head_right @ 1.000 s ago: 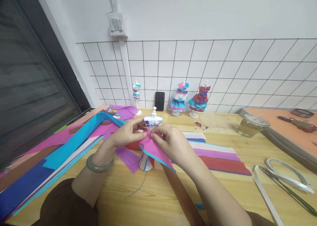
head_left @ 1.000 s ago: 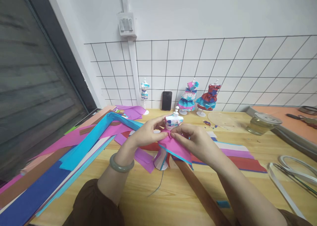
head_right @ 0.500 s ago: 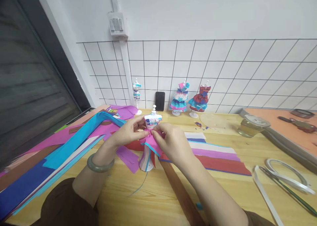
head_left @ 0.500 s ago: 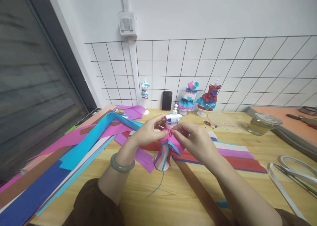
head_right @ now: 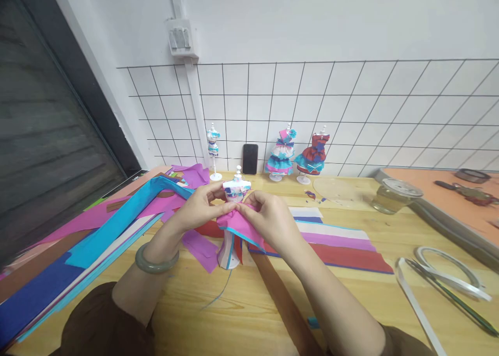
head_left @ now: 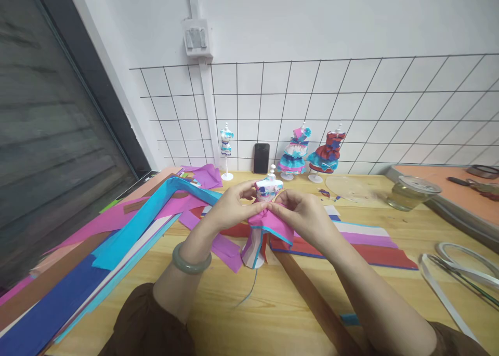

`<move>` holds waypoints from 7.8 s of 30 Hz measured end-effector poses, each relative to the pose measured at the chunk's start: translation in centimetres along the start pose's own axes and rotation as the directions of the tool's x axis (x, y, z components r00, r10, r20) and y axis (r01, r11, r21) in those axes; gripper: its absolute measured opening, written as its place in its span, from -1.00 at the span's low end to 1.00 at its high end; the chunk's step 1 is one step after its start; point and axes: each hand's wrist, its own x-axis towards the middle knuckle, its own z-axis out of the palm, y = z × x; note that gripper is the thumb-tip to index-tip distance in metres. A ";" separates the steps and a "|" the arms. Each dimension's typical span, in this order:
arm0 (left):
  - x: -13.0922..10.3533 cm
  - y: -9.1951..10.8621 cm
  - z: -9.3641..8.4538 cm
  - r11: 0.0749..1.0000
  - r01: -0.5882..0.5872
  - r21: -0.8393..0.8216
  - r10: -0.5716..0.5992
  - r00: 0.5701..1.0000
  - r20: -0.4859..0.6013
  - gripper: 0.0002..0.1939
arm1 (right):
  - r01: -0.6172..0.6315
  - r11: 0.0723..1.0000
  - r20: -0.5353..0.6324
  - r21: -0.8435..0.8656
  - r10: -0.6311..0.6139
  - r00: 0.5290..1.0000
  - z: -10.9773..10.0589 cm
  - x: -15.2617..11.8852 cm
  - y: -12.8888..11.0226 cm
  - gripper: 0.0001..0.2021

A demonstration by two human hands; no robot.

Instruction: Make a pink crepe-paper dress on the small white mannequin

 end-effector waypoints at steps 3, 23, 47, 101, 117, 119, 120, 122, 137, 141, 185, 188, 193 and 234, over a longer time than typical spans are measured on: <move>0.0 0.1 0.1 0.998 0.000 0.055 0.001 1.000 -0.008 -0.66 | 0.009 0.996 0.054 0.087 -0.014 0.998 -0.1 0.2 0.2 -0.74; -0.3 0.5 0.1 0.988 0.014 0.155 -0.007 0.999 -0.050 -0.75 | 0.074 0.983 0.168 0.170 -0.103 0.980 -0.7 0.4 0.3 -0.71; -0.3 0.7 0.5 0.981 -0.013 0.195 0.023 0.998 -0.050 -0.73 | 0.105 0.994 0.096 0.031 -0.108 0.990 -0.7 0.1 -0.1 -0.75; 0.7 -1.6 -1.5 0.912 0.399 -0.095 -0.404 0.832 -0.381 -0.70 | 0.616 0.750 -0.201 -0.240 -0.659 0.725 -0.3 -1.3 -2.0 -0.77; -0.4 0.7 0.8 0.912 0.195 0.360 -0.057 0.931 -0.360 -0.82 | 0.238 0.968 -0.262 0.081 -0.209 0.942 0.1 -0.3 -0.4 -0.73; -0.6 1.4 1.6 0.904 0.153 0.399 -0.020 0.948 -0.319 -0.76 | 0.187 0.963 -0.251 0.195 -0.136 0.958 0.1 0.1 0.2 -0.65; -0.6 1.7 2.0 0.894 0.146 0.424 -0.007 0.950 -0.312 -0.70 | 0.187 0.952 -0.246 0.242 -0.126 0.961 0.1 0.3 0.3 -0.62; -0.7 2.1 2.7 0.860 0.157 0.486 0.006 0.948 -0.317 -0.56 | 0.211 0.931 -0.240 0.298 -0.141 0.961 0.0 0.3 0.3 -0.56; -1.6 3.6 3.9 0.859 0.199 0.472 -0.106 0.971 -0.215 -0.14 | 0.210 0.954 -0.276 0.215 -0.146 0.950 -0.7 0.0 0.1 -0.58; -1.5 3.2 2.8 0.918 0.176 0.356 -0.107 0.973 -0.206 -0.33 | 0.233 0.902 -0.310 0.364 -0.118 0.943 -1.9 1.0 0.9 -0.62; -1.6 2.3 3.5 0.238 -0.423 0.875 0.797 0.600 0.073 -0.90 | 0.219 0.745 -0.391 0.631 0.061 0.918 -2.6 1.6 1.4 -0.70; -1.6 2.4 3.6 0.250 -0.429 0.868 0.785 0.615 0.078 -0.87 | 0.230 0.729 -0.392 0.645 0.057 0.918 -2.6 1.7 1.5 -0.71; -1.6 2.6 3.8 0.186 -0.454 0.871 0.831 0.546 0.107 -0.80 | 0.235 0.715 -0.387 0.658 0.054 0.920 -2.4 1.7 1.6 -0.72; -1.7 4.7 4.6 0.872 0.078 0.483 0.076 0.954 -0.291 -0.47 | 0.482 0.875 -0.363 -0.037 -0.461 0.810 -1.3 -1.3 -2.1 -0.65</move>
